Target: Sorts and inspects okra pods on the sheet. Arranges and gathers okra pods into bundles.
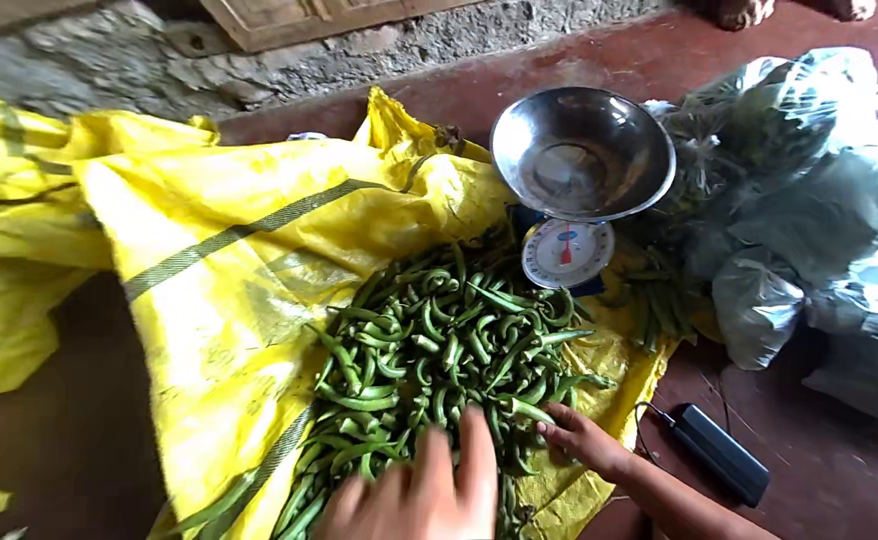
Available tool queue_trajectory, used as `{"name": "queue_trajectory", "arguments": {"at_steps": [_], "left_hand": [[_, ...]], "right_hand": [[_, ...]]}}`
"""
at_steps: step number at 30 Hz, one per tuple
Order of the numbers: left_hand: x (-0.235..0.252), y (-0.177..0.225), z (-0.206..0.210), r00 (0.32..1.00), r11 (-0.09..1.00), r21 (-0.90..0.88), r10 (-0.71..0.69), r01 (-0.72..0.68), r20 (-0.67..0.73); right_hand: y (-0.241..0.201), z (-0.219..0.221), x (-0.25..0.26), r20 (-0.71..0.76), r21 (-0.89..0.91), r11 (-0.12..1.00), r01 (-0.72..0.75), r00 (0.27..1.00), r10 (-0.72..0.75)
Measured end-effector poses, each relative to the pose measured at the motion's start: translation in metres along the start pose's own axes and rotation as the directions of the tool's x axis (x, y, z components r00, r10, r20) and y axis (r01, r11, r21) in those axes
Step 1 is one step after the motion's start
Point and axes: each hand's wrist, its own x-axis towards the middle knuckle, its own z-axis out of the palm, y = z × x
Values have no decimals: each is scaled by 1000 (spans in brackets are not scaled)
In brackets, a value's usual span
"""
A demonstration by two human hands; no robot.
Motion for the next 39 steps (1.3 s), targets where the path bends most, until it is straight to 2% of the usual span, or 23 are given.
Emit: {"name": "queue_trajectory", "arguments": {"at_steps": [2, 3, 4, 5, 6, 9, 15, 19, 23, 25, 27, 28, 29, 31, 33, 35, 37, 39], "left_hand": [[45, -26, 49, 968, 998, -4, -61, 64, 244], [67, -37, 74, 886, 992, -12, -106, 125, 452], [83, -48, 102, 807, 987, -31, -110, 157, 580], [93, -57, 131, 763, 984, -60, -92, 169, 640], [97, -62, 158, 752, 981, -92, -68, 169, 656], [102, -72, 214, 776, 964, -179, -39, 194, 629], [116, -82, 276, 843, 898, -317, -100, 306, 528], [93, -55, 291, 895, 883, -427, 21, 192, 446], [41, -29, 305, 929, 857, -500, 76, 125, 363], [15, -20, 307, 942, 810, -562, 37, 167, 333], [-19, -14, 310, 980, 740, -646, -86, 185, 182], [-38, -13, 313, 976, 703, -682, -201, 202, 82], [-59, -13, 317, 941, 666, -712, -337, 222, -22], [-100, -23, 330, 805, 617, -725, -574, 305, -151], [-139, -39, 348, 658, 547, -697, -739, 464, -143], [-167, -54, 374, 538, 464, -656, -837, 596, -103], [-172, -58, 394, 475, 414, -605, -878, 680, -67], [-151, -55, 382, 463, 372, -560, -886, 741, 25]], "right_hand": [[-5, 0, 0, 0, -6, 1000, 19, 1000, -19], [-7, 0, 0, 1, -11, 1000, 29, 1000, -29], [-8, 0, -1, 0, -13, 999, 36, 999, -36], [-8, -1, -1, -3, -11, 999, 43, 999, -43], [-8, -2, -2, -11, -8, 999, 47, 999, -47], [-8, -3, -8, -51, -23, 998, 65, 997, -66], [-14, -6, -21, -52, -165, 985, 59, 996, -69], [-41, -6, -28, -81, -362, 932, 9, 996, -41], [-84, -2, -20, -113, -502, 865, -5, 992, -59], [-114, 8, -17, -143, -566, 824, -18, 987, -77], [-140, 18, -12, -135, -640, 768, 5, 984, -119], [-151, 22, -9, -117, -671, 741, 22, 984, -136], [-162, 27, -7, -101, -696, 718, 32, 985, -141], [-179, 34, 1, -74, -730, 683, 27, 990, -118], [-192, 42, 11, -43, -741, 671, 27, 995, -87], [-201, 53, 24, 6, -767, 640, 43, 998, -60], [-209, 68, 39, 35, -803, 596, 31, 999, -4], [-214, 88, 53, 48, -831, 556, 16, 998, 43]]}}
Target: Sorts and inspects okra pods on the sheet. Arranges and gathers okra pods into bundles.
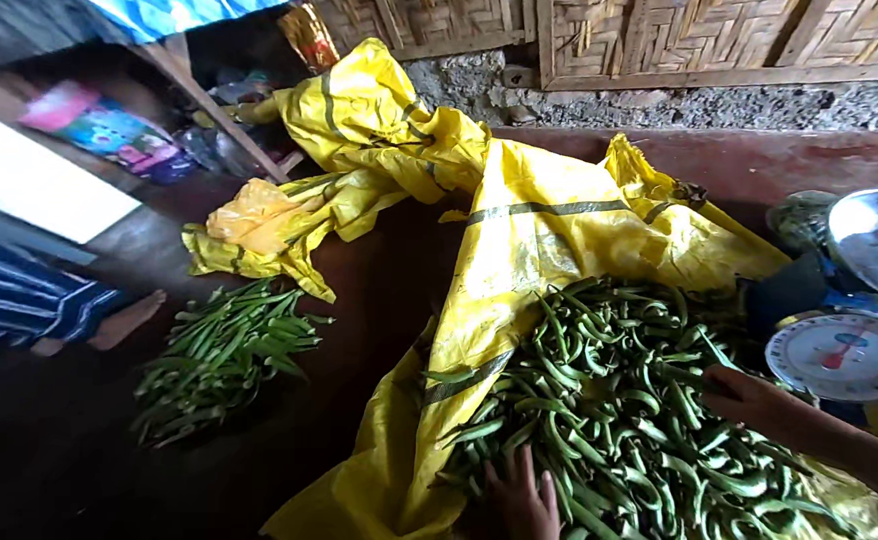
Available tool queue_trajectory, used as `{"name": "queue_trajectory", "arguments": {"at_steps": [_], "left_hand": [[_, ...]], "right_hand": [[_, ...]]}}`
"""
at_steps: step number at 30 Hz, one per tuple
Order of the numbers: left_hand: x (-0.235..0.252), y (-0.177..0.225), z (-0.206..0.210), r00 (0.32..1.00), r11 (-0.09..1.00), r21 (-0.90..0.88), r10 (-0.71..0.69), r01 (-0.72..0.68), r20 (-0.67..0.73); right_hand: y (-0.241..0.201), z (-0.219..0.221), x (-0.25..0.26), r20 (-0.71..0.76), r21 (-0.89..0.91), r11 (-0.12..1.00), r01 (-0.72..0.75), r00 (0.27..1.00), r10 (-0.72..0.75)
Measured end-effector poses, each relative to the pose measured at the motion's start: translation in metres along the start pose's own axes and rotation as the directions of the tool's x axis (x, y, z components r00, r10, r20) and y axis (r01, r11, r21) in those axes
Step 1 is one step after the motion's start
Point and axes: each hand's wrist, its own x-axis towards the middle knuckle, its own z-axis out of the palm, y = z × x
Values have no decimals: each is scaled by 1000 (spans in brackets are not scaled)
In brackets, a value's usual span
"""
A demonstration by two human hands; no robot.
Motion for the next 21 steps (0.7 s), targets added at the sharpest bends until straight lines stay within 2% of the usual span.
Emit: {"name": "queue_trajectory", "arguments": {"at_steps": [2, 4, 5, 7, 9, 12, 13, 14, 15, 16, 17, 18, 20, 21], "left_hand": [[12, 47, -8, 994, 996, -63, -53, 59, 94], [20, 95, -10, 972, 992, -120, -15, 45, 234], [22, 114, 2, 962, 990, -138, 48, -10, 269], [22, 142, 48, 948, 948, -237, 259, -213, 183], [28, 177, 52, 867, 907, -320, 376, -273, 326], [38, 205, 5, 666, 850, -406, 518, -335, 536], [40, 204, -11, 657, 811, -463, 571, -358, 493], [41, 194, -14, 723, 749, -535, 610, -391, 325], [47, 180, -10, 796, 718, -545, 588, -434, 141], [60, 164, -17, 856, 767, -475, 515, -431, 55], [78, 145, -32, 915, 860, -363, 401, -359, 46], [98, 121, -46, 963, 942, -244, 257, -231, 81], [137, 61, -63, 992, 999, -44, -5, 10, 124], [152, 29, -64, 992, 997, 31, -68, 65, 109]], "right_hand": [[-18, 10, 12, 10, -24, 1000, 18, 1000, -17], [-37, 23, 17, 8, -24, 999, 38, 999, -38], [-46, 30, 18, 8, -17, 999, 41, 999, -41], [-60, 42, 20, 1, 7, 998, 58, 998, -58], [-67, 50, 21, 0, 16, 997, 76, 997, -76], [-64, 58, 19, 11, -2, 996, 87, 996, -87], [-62, 58, 18, 11, -3, 996, 86, 996, -86], [-59, 58, 16, 11, -2, 997, 83, 996, -83], [-56, 57, 15, 10, 6, 997, 78, 997, -78], [-53, 56, 15, 7, 6, 998, 64, 998, -64], [-51, 56, 13, 5, 14, 999, 39, 999, -39], [-49, 56, 12, 2, 17, 1000, 14, 1000, -14], [-45, 55, 11, 14, 13, 1000, -26, 1000, 26], [-42, 55, 11, 26, 9, 999, -42, 999, 42]]}}
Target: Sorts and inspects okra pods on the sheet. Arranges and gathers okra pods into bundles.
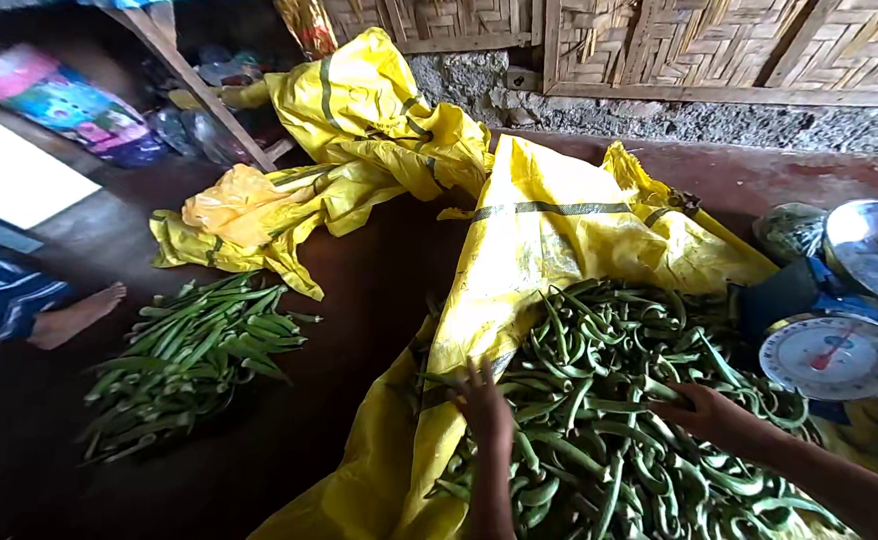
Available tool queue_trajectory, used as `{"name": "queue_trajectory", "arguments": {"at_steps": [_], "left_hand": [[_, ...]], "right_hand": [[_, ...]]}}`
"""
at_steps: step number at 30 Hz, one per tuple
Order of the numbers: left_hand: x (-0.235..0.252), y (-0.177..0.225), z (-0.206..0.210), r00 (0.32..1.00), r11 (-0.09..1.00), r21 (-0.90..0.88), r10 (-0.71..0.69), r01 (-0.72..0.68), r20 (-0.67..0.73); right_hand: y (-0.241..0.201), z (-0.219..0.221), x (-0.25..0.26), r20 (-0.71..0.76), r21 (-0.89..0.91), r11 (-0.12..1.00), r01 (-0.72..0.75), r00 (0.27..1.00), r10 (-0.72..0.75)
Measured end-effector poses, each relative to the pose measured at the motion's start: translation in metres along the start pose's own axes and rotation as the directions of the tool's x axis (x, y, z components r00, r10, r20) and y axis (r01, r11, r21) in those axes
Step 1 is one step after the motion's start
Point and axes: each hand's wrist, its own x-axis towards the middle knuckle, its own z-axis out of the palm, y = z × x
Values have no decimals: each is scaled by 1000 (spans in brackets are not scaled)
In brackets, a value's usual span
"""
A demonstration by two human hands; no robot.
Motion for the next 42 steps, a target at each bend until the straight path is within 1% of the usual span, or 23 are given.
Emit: {"name": "queue_trajectory", "arguments": {"at_steps": [2, 3, 5, 8, 10, 11, 12, 13, 15, 17, 19, 21, 22, 24, 27, 29, 31, 33, 35, 36, 38, 40, 42], "left_hand": [[23, -47, -1, 999, 989, 145, -40, 39, 9], [28, -57, -4, 999, 982, 187, -32, 26, 28], [26, -50, -16, 998, 978, 205, 11, -25, 67], [-3, -6, -28, 967, 981, -22, 194, -193, 164], [-23, 18, -21, 907, 915, -230, 377, -332, 190], [-28, 24, -18, 899, 897, -252, 410, -365, 157], [-27, 24, -17, 916, 894, -237, 400, -381, 36], [-21, 17, -19, 939, 915, -212, 331, -343, -90], [1, -12, -24, 955, 973, -178, 96, -150, -280], [28, -49, -24, 928, 981, -182, -122, 59, -352], [41, -78, -15, 939, 948, -248, -256, 198, -229], [45, -92, -4, 958, 916, -322, -278, 240, -76], [45, -96, -1, 964, 910, -345, -263, 231, -49], [41, -95, -4, 973, 901, -384, -228, 200, -29], [22, -71, -24, 990, 929, -346, -141, 128, -12], [6, -53, -35, 998, 952, -303, -57, 43, -37], [-16, -31, -43, 993, 950, -297, 72, -96, -91], [-40, -1, -53, 954, 893, -339, 255, -296, -160], [-56, 28, -63, 857, 784, -361, 407, -505, -315], [-59, 38, -73, 813, 741, -360, 437, -568, -384], [-53, 45, -104, 791, 732, -346, 431, -588, -433], [-32, 34, -125, 833, 797, -320, 371, -512, -410], [-10, 10, -125, 860, 848, -287, 317, -446, -400]], "right_hand": [[7, 1, 2, 15, -8, 1000, -15, 1000, 16], [9, 1, 4, 18, -9, 1000, -21, 1000, 21], [10, 2, 7, 17, 4, 999, -32, 999, 32], [7, 4, 11, -7, 63, 997, -44, 999, 44], [2, 3, 12, -29, 76, 996, -47, 998, 49], [1, 1, 12, -38, 69, 997, -45, 998, 47], [1, -2, 11, -45, 65, 997, -44, 998, 47], [1, -4, 10, -59, 66, 997, -43, 997, 47], [5, -9, 7, -92, 87, 995, -44, 994, 52], [11, -13, 6, -130, 123, 991, -55, 989, 71], [19, -15, 5, -160, 156, 985, -79, 982, 104], [29, -18, 3, -178, 125, 988, -88, 978, 110], [32, -20, 4, -177, 73, 994, -80, 980, 92], [33, -18, 9, -141, -53, 998, -37, 990, 29], [23, -1, 22, 17, -248, 966, 68, 998, -65], [18, 20, 36, 152, -416, 899, 138, 985, -81], [14, 46, 47, 216, -565, 811, 150, 976, -30], [16, 66, 56, 202, -624, 772, 119, 979, 13], [22, 77, 61, 185, -642, 763, 73, 981, 63], [26, 79, 62, 193, -650, 758, 63, 977, 85], [32, 79, 63, 219, -666, 743, 64, 969, 112], [34, 74, 67, 246, -678, 731, 76, 961, 128], [37, 65, 69, 251, -662, 744, 91, 962, 105]]}}
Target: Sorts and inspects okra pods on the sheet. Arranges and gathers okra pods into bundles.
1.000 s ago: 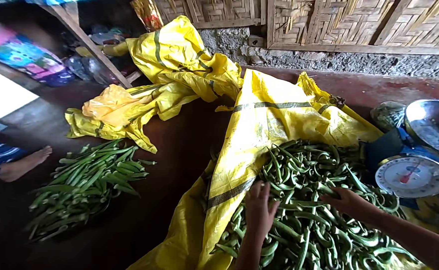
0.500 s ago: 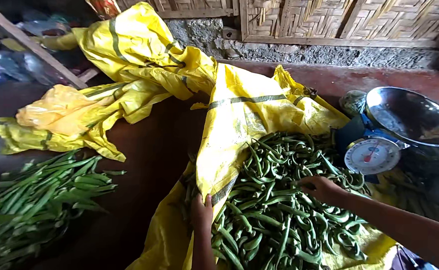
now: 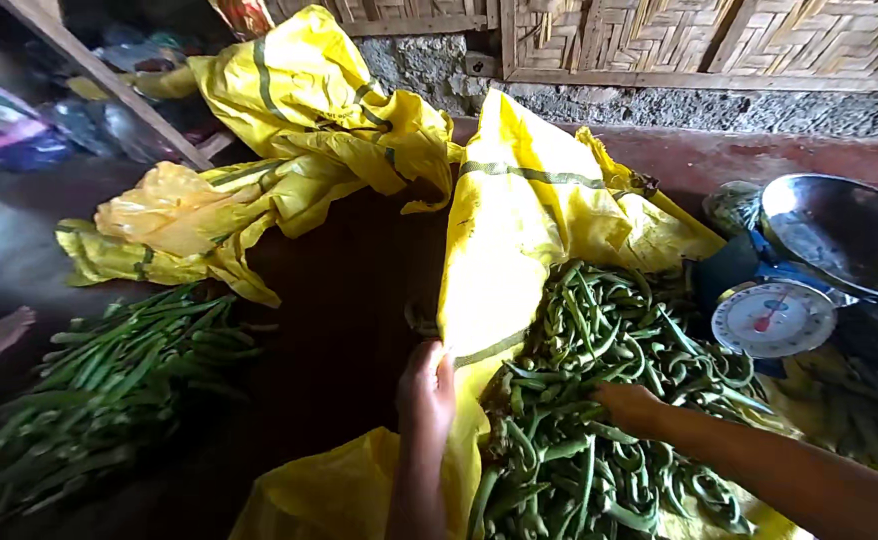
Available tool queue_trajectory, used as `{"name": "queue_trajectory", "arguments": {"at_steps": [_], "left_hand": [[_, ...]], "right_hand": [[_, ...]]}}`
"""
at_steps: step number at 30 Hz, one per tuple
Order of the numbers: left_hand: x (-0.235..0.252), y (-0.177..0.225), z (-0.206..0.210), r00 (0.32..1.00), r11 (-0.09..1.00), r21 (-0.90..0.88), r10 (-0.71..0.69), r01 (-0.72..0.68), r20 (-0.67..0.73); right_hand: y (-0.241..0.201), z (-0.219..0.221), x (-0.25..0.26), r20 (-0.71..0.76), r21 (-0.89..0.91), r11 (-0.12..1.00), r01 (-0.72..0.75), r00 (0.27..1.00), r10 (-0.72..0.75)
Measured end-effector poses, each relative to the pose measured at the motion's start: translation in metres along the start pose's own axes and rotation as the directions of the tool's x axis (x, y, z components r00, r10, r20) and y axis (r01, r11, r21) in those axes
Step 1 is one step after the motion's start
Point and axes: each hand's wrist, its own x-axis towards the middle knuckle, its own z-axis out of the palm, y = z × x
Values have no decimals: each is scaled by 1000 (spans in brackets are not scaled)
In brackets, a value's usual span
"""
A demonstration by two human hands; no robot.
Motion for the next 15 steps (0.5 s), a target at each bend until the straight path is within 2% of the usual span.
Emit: {"name": "queue_trajectory", "arguments": {"at_steps": [3, 7, 8, 9, 10, 11, 12, 13, 15], "left_hand": [[-10, -12, 9, 995, 997, 16, -81, 80, 64], [-61, 22, 50, 980, 992, -97, -61, 81, 190], [-73, 31, 62, 960, 988, -124, -56, 93, 273], [-83, 40, 72, 910, 985, -121, -63, 123, 410], [-89, 49, 82, 826, 986, -83, -74, 144, 559], [-95, 56, 92, 753, 992, -43, -60, 117, 655], [-100, 58, 102, 710, 998, -32, -17, 56, 704], [-106, 54, 111, 723, 998, -69, 57, -12, 688], [-112, 45, 113, 791, 984, -165, 148, -60, 593]], "right_hand": [[20, -10, -4, -73, 64, 998, 2, 997, 2], [45, -18, -18, -132, 143, 989, -22, 990, 42], [49, -21, -20, -140, 133, 991, -18, 989, 37], [53, -22, -22, -135, 111, 994, -23, 990, 38], [58, -23, -24, -131, 92, 995, -29, 991, 41], [62, -24, -25, -130, 78, 996, -34, 991, 44], [66, -25, -27, -130, 66, 997, -41, 990, 49], [69, -26, -28, -136, 57, 997, -48, 989, 56], [76, -25, -28, -139, 42, 997, -60, 988, 66]]}}
